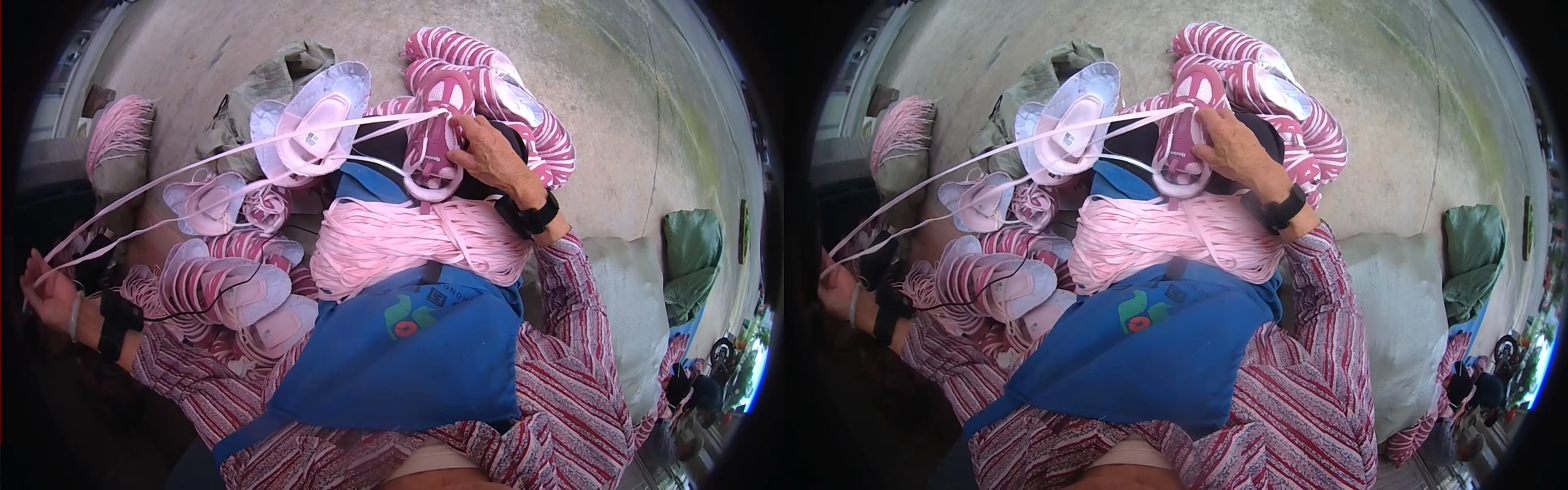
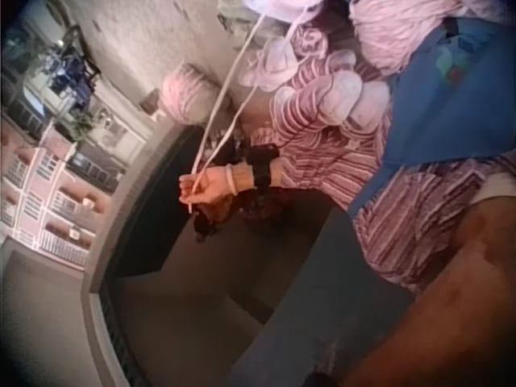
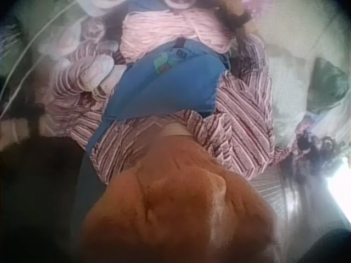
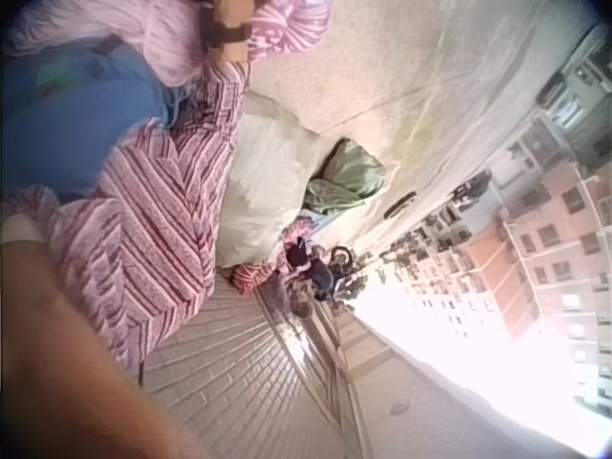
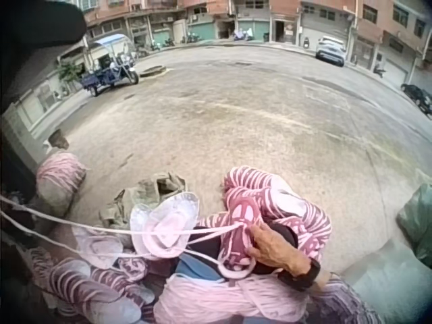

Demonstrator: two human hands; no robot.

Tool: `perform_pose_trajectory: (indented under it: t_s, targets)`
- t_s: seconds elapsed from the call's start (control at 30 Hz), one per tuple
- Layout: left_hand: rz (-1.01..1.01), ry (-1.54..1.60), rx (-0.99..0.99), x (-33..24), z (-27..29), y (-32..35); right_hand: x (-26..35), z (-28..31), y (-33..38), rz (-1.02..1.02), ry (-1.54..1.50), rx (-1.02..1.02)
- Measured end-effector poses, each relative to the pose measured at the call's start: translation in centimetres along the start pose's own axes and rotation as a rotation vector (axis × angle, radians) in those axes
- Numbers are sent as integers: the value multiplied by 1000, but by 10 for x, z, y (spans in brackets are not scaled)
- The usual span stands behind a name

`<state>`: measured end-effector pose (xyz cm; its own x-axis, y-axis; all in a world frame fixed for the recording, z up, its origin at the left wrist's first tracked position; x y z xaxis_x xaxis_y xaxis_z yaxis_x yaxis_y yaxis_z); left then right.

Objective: Lacing a series of pink athletic shoes while sitting in an outdoor manufacturing area.

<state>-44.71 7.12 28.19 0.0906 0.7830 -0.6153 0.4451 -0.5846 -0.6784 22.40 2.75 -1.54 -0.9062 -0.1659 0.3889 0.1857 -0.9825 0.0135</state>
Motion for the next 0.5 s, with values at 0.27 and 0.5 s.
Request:
perform_pose_trajectory:
  t_s: [0.27,0.5]
  targets:
    - [487,100,582,140,-295,305,69,86,9,65,-576,-369]
    - [230,14,703,143,-371,354,88,94,12,108,-410,-654]
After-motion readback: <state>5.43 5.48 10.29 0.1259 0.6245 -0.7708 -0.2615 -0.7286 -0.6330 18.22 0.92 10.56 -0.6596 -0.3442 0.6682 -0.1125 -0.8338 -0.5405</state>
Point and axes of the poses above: each hand's wrist, its own y-axis away from the middle knuckle, its own z-axis out of the back of the hand, x = y × z, the point moved 5 cm from there along -y, towards the middle knuckle, and after that the axes turned 14 degrees about y, right-handed, at the moved point
